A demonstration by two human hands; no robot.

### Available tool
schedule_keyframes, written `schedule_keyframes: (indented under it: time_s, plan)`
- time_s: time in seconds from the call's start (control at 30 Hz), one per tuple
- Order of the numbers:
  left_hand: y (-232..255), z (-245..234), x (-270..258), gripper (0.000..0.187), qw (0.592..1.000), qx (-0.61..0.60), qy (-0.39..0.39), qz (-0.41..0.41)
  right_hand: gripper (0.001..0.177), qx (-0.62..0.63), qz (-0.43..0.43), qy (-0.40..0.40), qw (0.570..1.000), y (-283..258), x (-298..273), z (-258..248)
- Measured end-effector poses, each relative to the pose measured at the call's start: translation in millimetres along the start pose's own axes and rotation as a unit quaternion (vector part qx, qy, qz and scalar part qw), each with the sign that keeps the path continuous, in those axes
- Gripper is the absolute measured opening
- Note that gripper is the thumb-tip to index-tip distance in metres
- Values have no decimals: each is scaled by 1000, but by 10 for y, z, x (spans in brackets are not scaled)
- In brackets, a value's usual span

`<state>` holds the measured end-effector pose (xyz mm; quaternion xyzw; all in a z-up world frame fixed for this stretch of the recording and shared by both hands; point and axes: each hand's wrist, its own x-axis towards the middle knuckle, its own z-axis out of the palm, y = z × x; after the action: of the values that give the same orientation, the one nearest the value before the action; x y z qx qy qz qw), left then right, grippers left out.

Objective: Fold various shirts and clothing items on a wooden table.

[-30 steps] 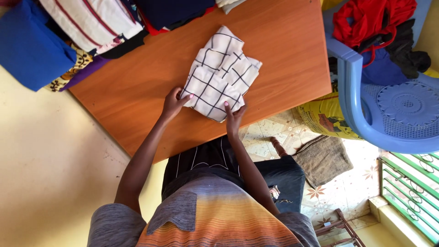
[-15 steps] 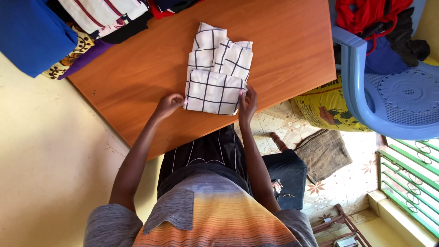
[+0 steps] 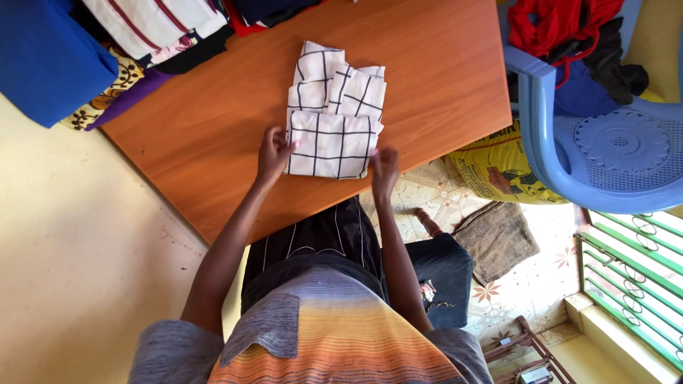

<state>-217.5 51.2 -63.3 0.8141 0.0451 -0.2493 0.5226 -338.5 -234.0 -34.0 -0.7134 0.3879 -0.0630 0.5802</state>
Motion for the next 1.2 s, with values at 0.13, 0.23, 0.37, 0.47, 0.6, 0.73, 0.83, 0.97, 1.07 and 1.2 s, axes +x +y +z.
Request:
schedule_keyframes:
  time_s: [0.13, 0.23, 0.37, 0.47, 0.6, 0.73, 0.83, 0.97, 1.07, 1.2]
  plan:
    - [-114, 22, -490, 67, 1000, -14, -18, -7, 33, -72, 29, -50, 996, -145, -359, 51]
    - [-276, -17, -654, 70, 999, -15, -23, 19, 41, -172, -24, -67, 983, 45, -428, 38]
    - [-230, -130, -827, 70, 998, 49, -22, 24, 38, -142, -30, -65, 987, 77, -555, -21]
    - [12, -259, -845, 77, 979, 161, -21, 127, 35, -144, -62, -51, 986, -172, -552, -114]
    - [176, -480, -694, 91, 843, 426, -89, 317, 60, -296, -313, -78, 899, -75, -298, -275]
    - [276, -538, -105, 91, 754, 500, -147, 400, 75, -426, -421, -190, 778, 45, 201, -358]
    - [562, -524, 292, 84, 631, 594, -155, 473, 77, -453, -463, -295, 702, 36, 514, -364]
    - [639, -361, 524, 77, 525, 661, -194, 500, 80, -415, -478, -369, 680, 121, 738, -278]
    - [629, -288, 580, 73, 587, 611, -235, 476, 82, -413, -506, -354, 669, 209, 848, -219]
    - [848, -273, 520, 75, 727, 480, -300, 388, 78, -371, -530, -316, 694, 178, 914, -234]
